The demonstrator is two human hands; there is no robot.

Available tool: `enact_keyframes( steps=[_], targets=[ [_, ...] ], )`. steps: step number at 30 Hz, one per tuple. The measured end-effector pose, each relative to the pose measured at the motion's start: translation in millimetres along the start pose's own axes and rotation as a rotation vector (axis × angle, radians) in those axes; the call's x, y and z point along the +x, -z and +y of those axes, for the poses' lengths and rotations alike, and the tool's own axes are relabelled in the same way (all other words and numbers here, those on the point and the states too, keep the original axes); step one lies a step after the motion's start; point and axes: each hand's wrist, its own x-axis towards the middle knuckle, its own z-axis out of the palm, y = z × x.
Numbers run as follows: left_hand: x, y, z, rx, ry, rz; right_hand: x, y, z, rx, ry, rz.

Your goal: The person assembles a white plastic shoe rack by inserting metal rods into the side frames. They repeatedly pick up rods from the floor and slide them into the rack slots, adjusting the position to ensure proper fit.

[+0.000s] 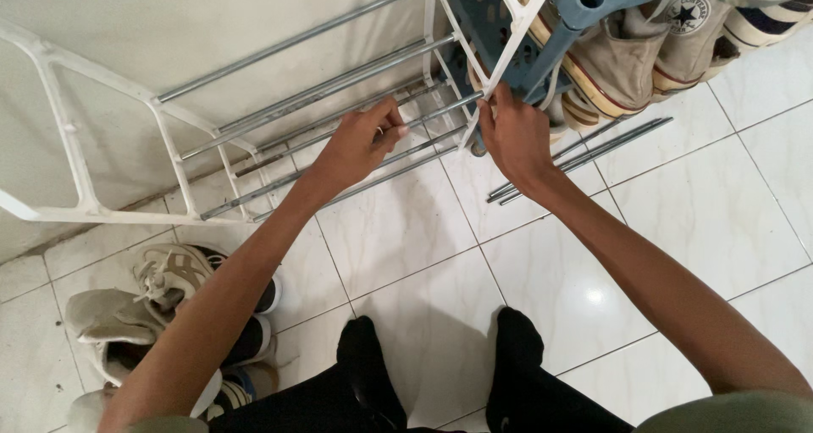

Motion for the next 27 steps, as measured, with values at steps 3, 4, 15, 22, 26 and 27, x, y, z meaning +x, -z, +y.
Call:
enact_keyframes(
  steps=[3,4,15,22,26,27],
  targets=[
    [-8.0,-7.2,10.6,0.163,-0.062,0.113,-0.1,3.6,-4.2,-0.011,0.035,0.044],
    [-9.8,-8.3,12.6,0.183,-0.105,0.149,-0.5,5.3,-6.9,-0.050,-0.013,0.014],
    [-29.9,-13.0,5.3,0.539,-0.377,0.371,-15.6,14.5,-62.0,-0.092,0.135,0.038],
    [-35.1,-13.1,-6.1,0.653,-0.485,0.437,-2.9,9.4,-66.6,-0.214,0.420,0.147],
    [-35.5,-16.4,-12.6,0.663,-0.500,0.468,1.7,0.5,-61.1,-0.257,0.424,0.141],
    [-34.7,-17.4,-13.3,0.671,-0.503,0.481,1.4,-1.0,-59.5,-0.261,0.422,0.143]
  ],
)
